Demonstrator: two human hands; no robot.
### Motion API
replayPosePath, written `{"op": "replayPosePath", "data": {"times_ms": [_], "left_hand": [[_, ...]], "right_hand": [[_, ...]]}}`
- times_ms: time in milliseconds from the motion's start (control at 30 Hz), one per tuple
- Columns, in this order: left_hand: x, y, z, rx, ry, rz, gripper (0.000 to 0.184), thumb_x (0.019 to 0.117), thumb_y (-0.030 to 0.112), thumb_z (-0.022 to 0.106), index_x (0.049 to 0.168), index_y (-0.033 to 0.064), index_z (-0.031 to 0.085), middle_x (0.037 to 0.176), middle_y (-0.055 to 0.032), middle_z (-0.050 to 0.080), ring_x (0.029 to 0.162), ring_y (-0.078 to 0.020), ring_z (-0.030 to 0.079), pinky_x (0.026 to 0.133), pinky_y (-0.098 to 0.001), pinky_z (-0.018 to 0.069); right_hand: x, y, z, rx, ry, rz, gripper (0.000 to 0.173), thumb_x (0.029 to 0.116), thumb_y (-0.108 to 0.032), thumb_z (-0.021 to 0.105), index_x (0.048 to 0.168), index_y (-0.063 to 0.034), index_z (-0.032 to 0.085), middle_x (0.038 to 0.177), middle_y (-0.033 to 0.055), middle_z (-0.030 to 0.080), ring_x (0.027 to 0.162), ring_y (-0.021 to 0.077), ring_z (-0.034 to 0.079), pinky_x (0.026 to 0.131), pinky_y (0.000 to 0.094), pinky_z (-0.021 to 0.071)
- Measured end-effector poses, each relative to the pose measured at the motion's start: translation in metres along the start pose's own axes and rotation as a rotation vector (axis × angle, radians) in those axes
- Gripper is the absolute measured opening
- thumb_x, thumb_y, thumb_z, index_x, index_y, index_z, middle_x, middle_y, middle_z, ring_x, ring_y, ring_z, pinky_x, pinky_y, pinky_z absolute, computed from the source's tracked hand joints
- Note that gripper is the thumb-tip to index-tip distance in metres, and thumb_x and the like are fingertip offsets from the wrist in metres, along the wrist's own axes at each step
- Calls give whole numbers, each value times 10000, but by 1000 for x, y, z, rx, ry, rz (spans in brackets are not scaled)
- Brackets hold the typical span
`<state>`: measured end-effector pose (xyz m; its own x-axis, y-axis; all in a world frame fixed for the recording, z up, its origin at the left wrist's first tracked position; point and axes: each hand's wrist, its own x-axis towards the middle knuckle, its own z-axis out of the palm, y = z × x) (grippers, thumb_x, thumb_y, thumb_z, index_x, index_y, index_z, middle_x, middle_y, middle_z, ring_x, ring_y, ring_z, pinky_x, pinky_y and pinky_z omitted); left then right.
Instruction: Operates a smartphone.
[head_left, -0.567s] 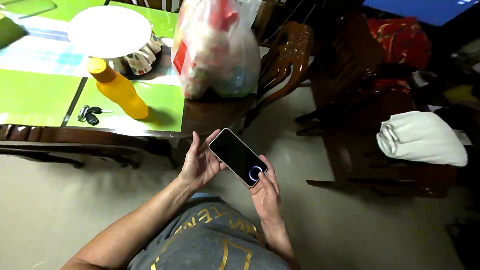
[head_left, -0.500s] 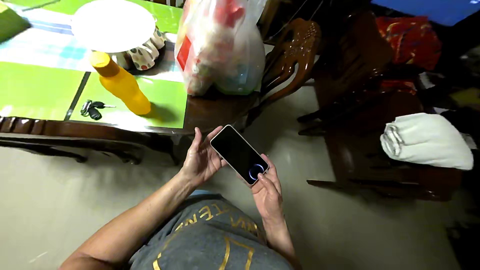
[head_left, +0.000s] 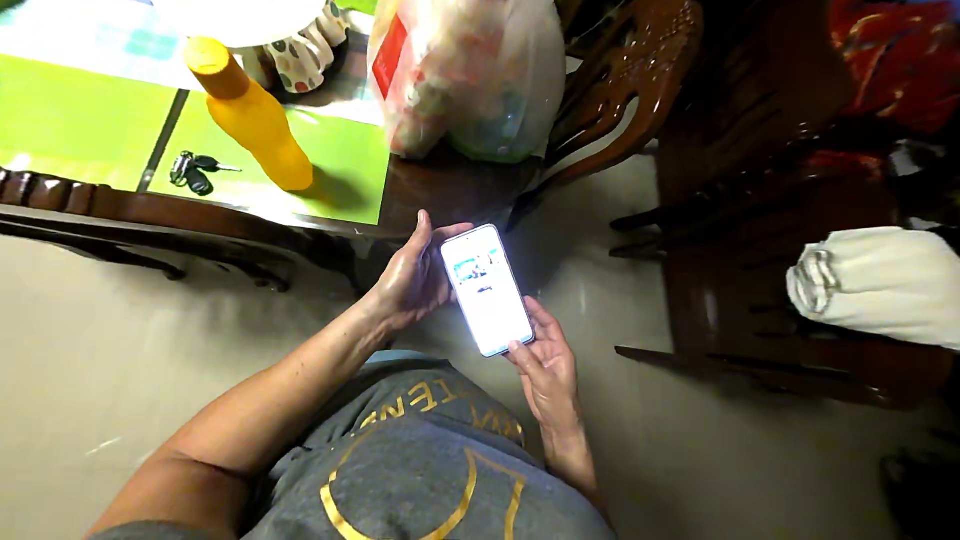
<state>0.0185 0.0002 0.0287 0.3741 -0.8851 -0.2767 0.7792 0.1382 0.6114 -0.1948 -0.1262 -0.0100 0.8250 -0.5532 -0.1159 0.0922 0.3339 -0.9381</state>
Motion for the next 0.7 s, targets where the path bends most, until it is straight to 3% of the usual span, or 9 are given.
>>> {"op": "replayPosePath", "data": {"times_ms": [533,700], "left_hand": [[14,2,-4,0,-25,-51,808,1012,689,43,1477,168,451,1240,-144,684,1034,-259,715,797,-411,622],[12,1,-9,25,-19,-43,822,1009,700,48,1499,164,433,1262,-150,676,1051,-266,711,818,-419,620]], "right_hand": [[-3,3,-3,24,-18,16,666,884,77,607,1490,100,333,1366,229,575,1133,289,678,942,455,600],[-4,3,-1,56,-64,21,622,909,43,514,1499,92,321,1384,220,570,1154,293,673,961,475,591]]}}
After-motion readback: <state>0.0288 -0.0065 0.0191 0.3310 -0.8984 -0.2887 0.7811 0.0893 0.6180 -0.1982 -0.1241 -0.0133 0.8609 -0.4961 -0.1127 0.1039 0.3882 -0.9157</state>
